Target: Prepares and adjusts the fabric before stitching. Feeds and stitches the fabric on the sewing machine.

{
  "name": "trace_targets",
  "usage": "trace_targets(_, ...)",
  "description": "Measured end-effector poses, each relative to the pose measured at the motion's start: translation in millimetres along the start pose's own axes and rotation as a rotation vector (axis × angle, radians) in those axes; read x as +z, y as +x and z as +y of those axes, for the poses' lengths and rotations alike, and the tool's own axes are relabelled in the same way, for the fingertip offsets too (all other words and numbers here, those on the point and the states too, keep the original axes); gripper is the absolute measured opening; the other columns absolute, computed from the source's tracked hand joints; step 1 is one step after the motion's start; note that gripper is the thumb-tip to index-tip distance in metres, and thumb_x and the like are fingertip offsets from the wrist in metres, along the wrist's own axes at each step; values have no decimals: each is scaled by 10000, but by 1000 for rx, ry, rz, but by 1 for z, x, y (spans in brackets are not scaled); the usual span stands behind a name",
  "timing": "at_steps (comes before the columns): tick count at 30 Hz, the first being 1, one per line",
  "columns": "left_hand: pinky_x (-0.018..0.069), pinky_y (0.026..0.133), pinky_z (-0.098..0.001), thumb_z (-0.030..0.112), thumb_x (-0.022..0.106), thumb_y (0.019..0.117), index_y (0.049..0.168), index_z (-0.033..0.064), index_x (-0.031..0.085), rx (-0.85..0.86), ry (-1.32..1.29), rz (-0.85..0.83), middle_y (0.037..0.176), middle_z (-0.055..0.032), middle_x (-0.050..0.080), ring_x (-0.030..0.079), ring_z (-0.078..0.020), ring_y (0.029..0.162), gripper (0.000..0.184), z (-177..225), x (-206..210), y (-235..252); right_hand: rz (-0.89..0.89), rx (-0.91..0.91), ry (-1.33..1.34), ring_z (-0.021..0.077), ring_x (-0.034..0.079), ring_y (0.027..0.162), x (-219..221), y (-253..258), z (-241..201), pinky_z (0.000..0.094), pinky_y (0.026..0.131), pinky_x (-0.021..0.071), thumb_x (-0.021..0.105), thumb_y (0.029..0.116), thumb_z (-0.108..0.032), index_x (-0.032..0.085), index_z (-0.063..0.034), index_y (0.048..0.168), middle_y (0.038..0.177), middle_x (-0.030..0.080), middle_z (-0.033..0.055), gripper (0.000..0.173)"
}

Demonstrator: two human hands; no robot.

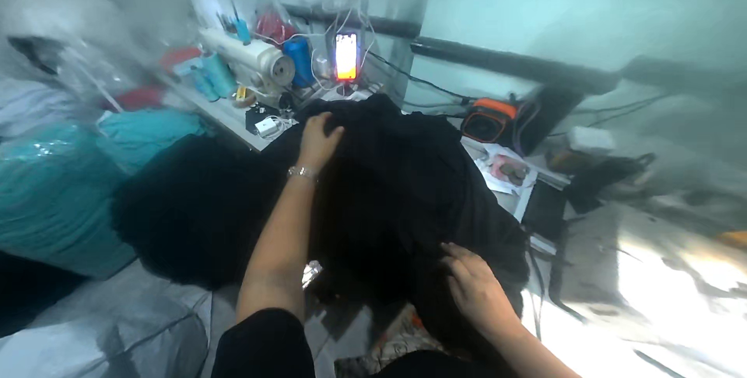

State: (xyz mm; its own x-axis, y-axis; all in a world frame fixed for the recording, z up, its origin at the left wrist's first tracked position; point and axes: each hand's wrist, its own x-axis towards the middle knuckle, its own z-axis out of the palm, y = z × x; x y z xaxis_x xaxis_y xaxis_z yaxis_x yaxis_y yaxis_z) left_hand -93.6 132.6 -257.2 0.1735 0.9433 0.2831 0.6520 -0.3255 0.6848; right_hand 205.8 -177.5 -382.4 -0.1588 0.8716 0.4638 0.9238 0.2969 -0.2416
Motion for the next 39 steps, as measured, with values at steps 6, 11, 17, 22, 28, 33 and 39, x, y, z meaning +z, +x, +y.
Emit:
trace_targets(6,261,1174,-698,551,521,1021,1615,91,311,-172,186,28,1653,-215,308,278,-426,1529,780,-49,25,79,16,-4,-28,309,625,1271,6,-4,5,458,1075,497,455,974,-171,736,-83,1072,1322,682,122,311)
trace_targets(11,324,1107,-724,669,296,1036,1585,169,408,-263,405,-146,1525,-186,512,492,-415,1395,752,-53,48,83,1,2,-26,290,615,1282,6,-4,8,426,1084,484,453,978,-182,733,-99,1079,1323,683,105,308)
trace_targets(17,411,1082,-675,782,343,965,1502,91,506,-296,365,-218,1446,-251,559,535,-430,1350,890,-65,32,90,-61,18,-2,315,602,1296,-2,-3,3,460,1095,472,497,959,-136,724,-75,1086,1328,675,134,268)
trace_targets(22,420,1087,-668,822,403,918,1421,28,583,-348,328,-271,1398,-254,601,551,-428,1336,957,-67,25,101,-105,30,15,329,603,1292,-8,-1,1,468,1089,470,505,949,-127,722,-64,1088,1327,673,151,265)
trace_targets(28,383,1111,-685,840,332,927,1333,3,648,-400,161,-279,1384,-275,602,534,-437,1349,982,-87,21,115,-128,38,32,355,608,1284,-11,0,1,486,1086,471,529,938,-107,723,-47,1091,1326,673,169,254)
trace_targets(33,447,1053,-654,287,474,1068,1430,-66,470,-524,210,-140,1347,-335,583,569,-481,1282,505,-98,24,123,-156,47,33,358,605,1289,-13,0,0,484,1085,469,534,934,-97,722,-50,1103,1330,671,172,257)
trace_targets(39,513,974,-658,169,700,932,1513,-22,388,-569,369,-35,1506,-363,401,565,-543,1243,687,-93,34,132,-157,48,47,368,611,1276,-14,2,0,490,1081,473,556,920,-70,714,-39,1092,1310,675,188,236)
